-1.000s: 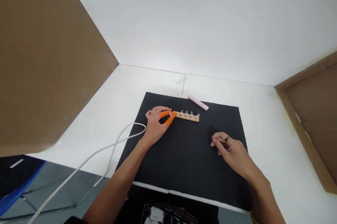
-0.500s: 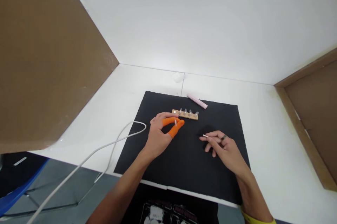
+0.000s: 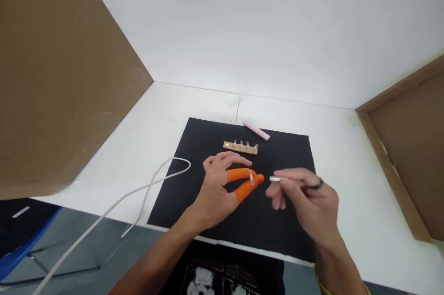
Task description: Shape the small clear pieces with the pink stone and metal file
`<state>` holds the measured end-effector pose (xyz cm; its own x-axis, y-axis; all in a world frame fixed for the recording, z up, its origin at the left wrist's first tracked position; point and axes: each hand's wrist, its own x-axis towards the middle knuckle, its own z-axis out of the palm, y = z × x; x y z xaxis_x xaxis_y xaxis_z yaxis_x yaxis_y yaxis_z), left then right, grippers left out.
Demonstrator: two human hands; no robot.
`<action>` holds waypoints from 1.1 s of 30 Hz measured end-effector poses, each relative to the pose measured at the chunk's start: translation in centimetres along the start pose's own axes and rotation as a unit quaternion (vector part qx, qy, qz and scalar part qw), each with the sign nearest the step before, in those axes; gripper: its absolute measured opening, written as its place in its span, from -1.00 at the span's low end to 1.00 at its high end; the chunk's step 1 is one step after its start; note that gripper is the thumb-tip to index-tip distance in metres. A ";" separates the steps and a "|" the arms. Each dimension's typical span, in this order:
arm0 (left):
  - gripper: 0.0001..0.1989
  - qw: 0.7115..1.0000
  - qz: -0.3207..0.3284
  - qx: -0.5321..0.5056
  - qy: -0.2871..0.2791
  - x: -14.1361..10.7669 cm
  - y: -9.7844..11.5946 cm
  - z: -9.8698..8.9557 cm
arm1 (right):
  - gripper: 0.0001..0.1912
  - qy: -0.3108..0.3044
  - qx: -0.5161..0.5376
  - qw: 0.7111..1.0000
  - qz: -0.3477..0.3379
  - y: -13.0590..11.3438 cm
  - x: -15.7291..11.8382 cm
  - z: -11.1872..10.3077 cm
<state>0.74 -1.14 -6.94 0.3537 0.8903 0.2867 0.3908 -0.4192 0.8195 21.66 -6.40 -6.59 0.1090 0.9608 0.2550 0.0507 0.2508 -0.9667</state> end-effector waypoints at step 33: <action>-0.99 0.986 0.077 -0.024 -0.143 0.1 2.6 -2.3 | -0.66 0.002 -0.112 0.986 -0.124 -2.4 -2.4 -1.6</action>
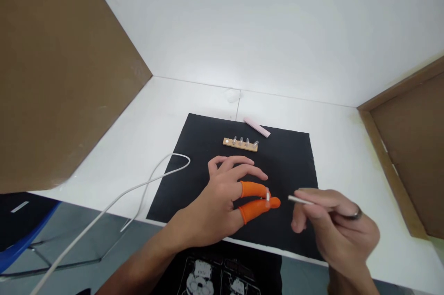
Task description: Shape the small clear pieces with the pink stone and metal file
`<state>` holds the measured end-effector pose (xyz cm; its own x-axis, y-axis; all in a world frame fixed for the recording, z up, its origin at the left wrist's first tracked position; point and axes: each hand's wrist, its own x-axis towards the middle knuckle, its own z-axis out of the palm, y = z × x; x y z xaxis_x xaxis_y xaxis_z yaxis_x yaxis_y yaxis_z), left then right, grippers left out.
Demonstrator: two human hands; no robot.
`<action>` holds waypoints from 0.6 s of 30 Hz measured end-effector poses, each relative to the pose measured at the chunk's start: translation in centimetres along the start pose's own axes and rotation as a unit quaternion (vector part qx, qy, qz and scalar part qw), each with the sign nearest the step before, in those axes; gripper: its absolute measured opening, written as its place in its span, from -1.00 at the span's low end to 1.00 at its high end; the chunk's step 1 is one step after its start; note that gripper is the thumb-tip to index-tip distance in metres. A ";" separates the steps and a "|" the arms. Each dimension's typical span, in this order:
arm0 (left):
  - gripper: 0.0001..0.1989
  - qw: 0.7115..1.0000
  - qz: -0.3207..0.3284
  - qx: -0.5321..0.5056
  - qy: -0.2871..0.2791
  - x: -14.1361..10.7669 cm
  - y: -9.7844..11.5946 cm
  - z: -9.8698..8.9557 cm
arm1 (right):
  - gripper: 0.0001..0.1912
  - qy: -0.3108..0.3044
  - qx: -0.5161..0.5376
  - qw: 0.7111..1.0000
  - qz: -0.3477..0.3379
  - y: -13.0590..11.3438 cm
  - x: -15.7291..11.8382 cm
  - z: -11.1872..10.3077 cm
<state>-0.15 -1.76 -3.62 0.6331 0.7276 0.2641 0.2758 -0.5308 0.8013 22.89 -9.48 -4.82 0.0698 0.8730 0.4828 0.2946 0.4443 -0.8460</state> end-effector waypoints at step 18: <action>-0.90 0.998 0.027 0.053 0.029 0.6 0.2 -0.2 | -0.60 -0.107 -0.029 0.993 -0.039 -0.6 0.9 -0.2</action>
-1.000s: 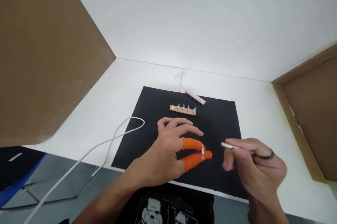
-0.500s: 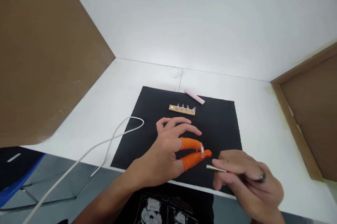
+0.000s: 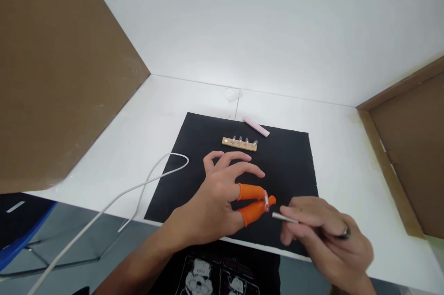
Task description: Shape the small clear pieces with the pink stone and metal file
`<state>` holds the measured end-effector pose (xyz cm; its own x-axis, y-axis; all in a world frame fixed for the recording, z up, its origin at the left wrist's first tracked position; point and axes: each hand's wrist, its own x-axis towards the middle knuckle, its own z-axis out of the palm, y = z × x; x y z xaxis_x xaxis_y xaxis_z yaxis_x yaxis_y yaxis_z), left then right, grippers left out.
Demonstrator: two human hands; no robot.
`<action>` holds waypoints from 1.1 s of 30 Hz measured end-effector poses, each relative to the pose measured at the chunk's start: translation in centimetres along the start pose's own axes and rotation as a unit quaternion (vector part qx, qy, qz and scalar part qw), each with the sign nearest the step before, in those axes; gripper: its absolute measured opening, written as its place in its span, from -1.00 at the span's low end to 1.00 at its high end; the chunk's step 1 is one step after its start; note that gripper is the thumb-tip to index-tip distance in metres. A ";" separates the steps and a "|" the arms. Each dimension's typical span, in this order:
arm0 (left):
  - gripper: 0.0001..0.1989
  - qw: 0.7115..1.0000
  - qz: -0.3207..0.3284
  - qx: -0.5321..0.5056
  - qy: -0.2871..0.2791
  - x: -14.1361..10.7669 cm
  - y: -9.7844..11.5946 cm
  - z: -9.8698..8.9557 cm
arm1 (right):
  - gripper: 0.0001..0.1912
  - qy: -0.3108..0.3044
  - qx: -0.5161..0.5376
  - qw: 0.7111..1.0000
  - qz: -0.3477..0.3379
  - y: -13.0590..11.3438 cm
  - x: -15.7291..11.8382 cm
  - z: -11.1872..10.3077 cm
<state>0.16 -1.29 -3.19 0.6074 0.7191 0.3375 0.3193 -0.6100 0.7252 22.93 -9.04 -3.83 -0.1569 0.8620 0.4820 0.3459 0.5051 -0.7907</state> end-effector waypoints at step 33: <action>-0.91 0.998 -0.004 -0.011 -0.059 0.0 -0.5 -0.1 | -0.77 -0.028 -0.092 0.995 -0.021 -0.8 -0.1 -0.6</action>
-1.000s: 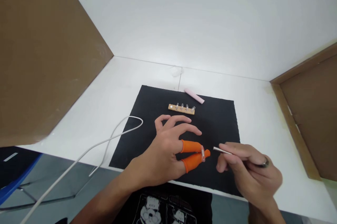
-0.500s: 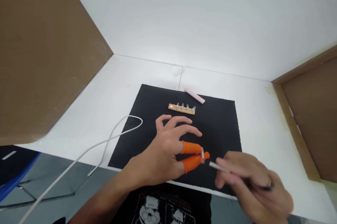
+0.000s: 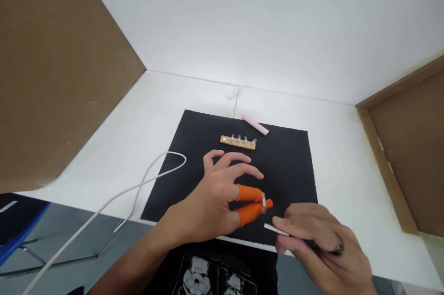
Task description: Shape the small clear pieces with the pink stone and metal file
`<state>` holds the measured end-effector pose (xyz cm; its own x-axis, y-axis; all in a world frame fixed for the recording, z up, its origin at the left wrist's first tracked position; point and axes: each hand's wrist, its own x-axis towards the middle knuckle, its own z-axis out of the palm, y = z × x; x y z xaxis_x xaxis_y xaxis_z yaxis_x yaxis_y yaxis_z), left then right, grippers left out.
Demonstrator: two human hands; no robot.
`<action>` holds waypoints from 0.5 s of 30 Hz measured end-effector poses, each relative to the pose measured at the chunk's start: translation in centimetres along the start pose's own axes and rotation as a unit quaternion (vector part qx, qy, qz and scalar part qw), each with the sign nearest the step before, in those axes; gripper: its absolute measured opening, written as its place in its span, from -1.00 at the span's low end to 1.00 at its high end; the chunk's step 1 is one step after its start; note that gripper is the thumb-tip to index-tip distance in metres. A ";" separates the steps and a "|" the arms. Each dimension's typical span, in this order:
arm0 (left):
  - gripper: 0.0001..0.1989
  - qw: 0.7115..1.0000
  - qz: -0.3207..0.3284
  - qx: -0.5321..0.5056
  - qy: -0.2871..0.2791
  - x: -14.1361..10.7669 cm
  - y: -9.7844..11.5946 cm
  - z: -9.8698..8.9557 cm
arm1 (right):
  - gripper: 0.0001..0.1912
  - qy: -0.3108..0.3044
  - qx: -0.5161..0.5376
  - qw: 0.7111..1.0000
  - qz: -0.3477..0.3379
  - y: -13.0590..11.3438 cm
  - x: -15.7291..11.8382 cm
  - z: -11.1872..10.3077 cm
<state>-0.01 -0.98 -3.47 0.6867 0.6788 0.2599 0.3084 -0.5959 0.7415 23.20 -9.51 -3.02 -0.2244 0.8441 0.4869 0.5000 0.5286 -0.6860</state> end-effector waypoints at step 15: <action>-0.90 1.000 -0.005 0.001 -0.015 -0.3 0.0 0.2 | -0.67 0.020 0.023 0.999 0.028 0.5 0.1 -0.2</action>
<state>-0.09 -1.28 -3.71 0.7030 0.6716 0.2339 0.3161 -0.5897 0.7432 23.58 -9.19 -3.26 -0.1625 0.8686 0.4681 0.4724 0.4850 -0.7359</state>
